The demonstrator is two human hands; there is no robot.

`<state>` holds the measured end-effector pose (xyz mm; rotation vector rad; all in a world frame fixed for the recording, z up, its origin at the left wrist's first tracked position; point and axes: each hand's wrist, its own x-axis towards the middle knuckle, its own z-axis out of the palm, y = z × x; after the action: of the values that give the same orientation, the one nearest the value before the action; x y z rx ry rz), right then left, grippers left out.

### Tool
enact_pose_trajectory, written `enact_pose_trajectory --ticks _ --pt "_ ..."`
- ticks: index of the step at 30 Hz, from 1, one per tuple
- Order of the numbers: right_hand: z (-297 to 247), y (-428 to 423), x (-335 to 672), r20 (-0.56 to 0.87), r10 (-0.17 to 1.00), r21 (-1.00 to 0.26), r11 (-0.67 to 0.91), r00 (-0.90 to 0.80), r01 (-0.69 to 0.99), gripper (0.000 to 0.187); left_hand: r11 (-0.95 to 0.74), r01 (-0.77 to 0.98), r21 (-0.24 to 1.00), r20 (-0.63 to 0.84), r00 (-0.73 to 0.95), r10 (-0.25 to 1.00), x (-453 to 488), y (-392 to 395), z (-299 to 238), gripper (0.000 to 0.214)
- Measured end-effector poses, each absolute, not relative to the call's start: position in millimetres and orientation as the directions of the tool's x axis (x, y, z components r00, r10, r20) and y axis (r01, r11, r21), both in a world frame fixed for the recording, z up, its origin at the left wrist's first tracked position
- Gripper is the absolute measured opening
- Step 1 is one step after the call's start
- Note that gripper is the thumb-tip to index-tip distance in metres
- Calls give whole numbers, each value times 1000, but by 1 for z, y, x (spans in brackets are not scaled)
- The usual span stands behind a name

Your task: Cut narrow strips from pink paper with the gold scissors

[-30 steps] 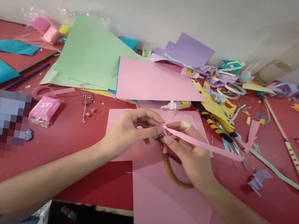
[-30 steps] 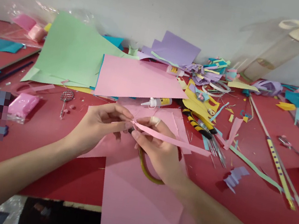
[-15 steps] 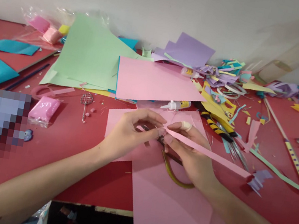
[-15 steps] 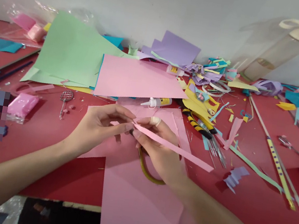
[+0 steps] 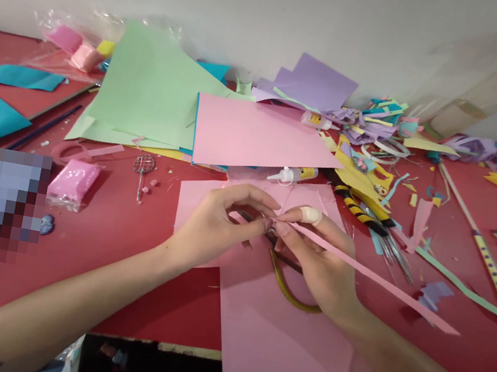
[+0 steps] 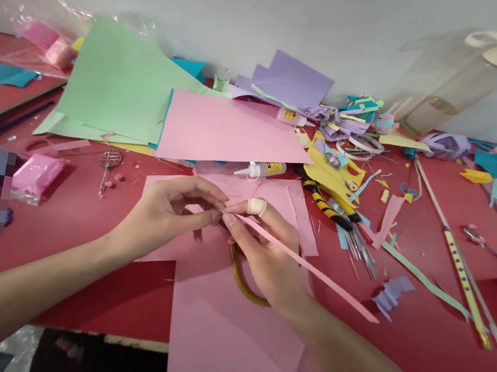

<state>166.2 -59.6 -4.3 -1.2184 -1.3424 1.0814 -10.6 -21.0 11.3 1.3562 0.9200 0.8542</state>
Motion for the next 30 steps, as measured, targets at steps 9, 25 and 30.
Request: enact_pose_trajectory --ticks 9,25,30 --pt "-4 -59 166 107 994 -988 104 19 114 3 60 17 998 -62 405 912 -10 -21 12 17" --pt "-8 -55 168 -43 999 -997 -43 6 -63 9 115 0 993 -106 390 915 -11 -20 15 17" --pt "-10 -54 168 -39 999 -997 -37 16 -65 11 107 22 994 -106 403 909 -11 -20 16 19"
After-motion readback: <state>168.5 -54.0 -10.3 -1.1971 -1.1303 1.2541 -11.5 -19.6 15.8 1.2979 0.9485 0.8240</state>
